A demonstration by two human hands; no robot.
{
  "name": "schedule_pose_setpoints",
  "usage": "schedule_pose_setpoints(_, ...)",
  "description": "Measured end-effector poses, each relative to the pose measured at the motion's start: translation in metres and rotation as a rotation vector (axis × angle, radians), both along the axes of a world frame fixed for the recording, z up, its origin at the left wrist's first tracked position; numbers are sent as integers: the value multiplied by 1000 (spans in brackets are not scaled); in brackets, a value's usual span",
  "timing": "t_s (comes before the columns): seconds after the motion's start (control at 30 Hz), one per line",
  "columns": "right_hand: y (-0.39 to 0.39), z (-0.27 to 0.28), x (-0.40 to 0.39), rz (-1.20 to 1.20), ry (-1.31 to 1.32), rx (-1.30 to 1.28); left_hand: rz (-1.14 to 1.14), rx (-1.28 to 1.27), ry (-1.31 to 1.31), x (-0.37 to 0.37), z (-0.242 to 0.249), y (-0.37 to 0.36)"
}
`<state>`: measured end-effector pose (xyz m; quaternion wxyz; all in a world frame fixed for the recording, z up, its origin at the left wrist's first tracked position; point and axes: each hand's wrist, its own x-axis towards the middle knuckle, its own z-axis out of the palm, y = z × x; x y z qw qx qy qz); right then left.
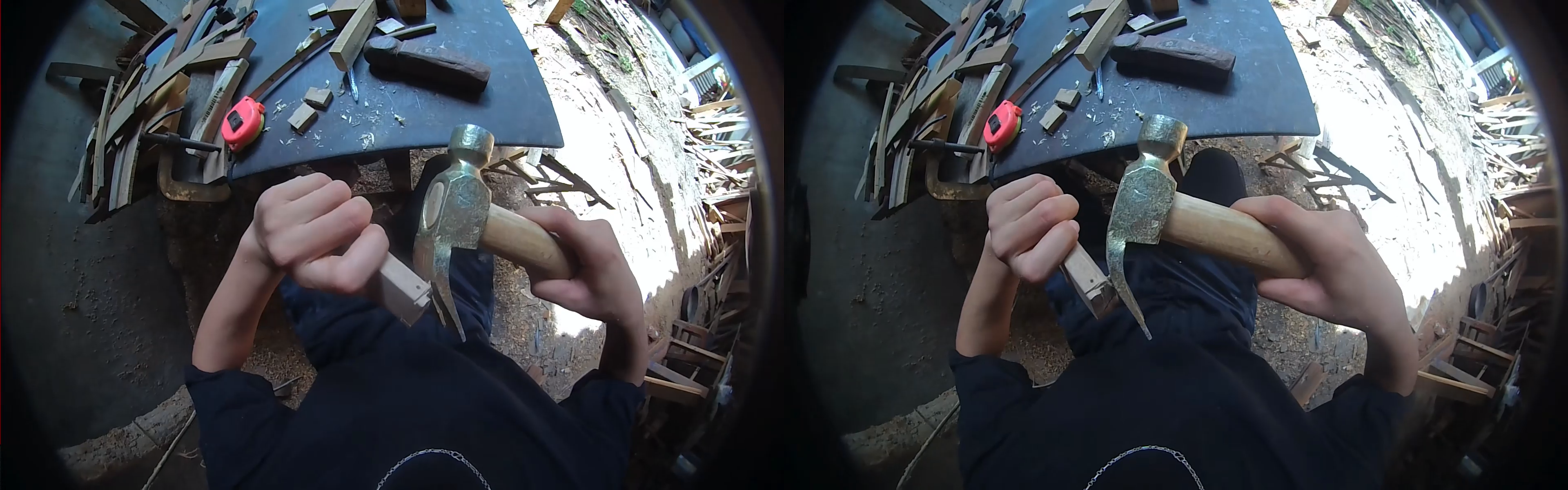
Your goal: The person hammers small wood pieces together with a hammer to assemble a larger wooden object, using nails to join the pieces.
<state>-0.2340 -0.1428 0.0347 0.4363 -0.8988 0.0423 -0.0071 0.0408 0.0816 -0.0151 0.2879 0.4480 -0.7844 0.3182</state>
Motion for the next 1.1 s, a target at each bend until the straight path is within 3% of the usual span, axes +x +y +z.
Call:
schedule_pose_setpoints(0.23, -13, -6, 7, 184, 70, -31, -50, 184, -92, -1, 17, 4)
schedule_pose_setpoints(0.33, -17, -7, 14, 273, 78, -25, -193, 278, -97, -9, 30, -1)
schedule_pose_setpoints(0.43, -20, -8, 23, 351, 120, -45, -280, 278, -192, -12, 40, -12)
schedule_pose_setpoints(0.6, -23, -13, 27, 323, 103, -147, -192, 208, -115, 0, 47, -20)
schedule_pose_setpoints(0.7, -12, -28, 25, 255, 93, 2, -152, 158, 156, 6, 27, -23)
schedule_pose_setpoints(0.87, 5, -45, 28, 150, 54, -109, 148, 113, 505, 14, -12, -19)
schedule_pose_setpoints(0.97, 18, -65, 28, 72, 0, -99, 365, 137, 851, -6, -17, -17)
schedule_pose_setpoints(1.03, 23, -64, 30, 29, -62, -190, 375, 253, 1147, -17, -14, -13)
schedule_pose_setpoints(1.1, 28, -63, 32, 6, -118, -279, 237, 441, 1506, -23, 4, -10)
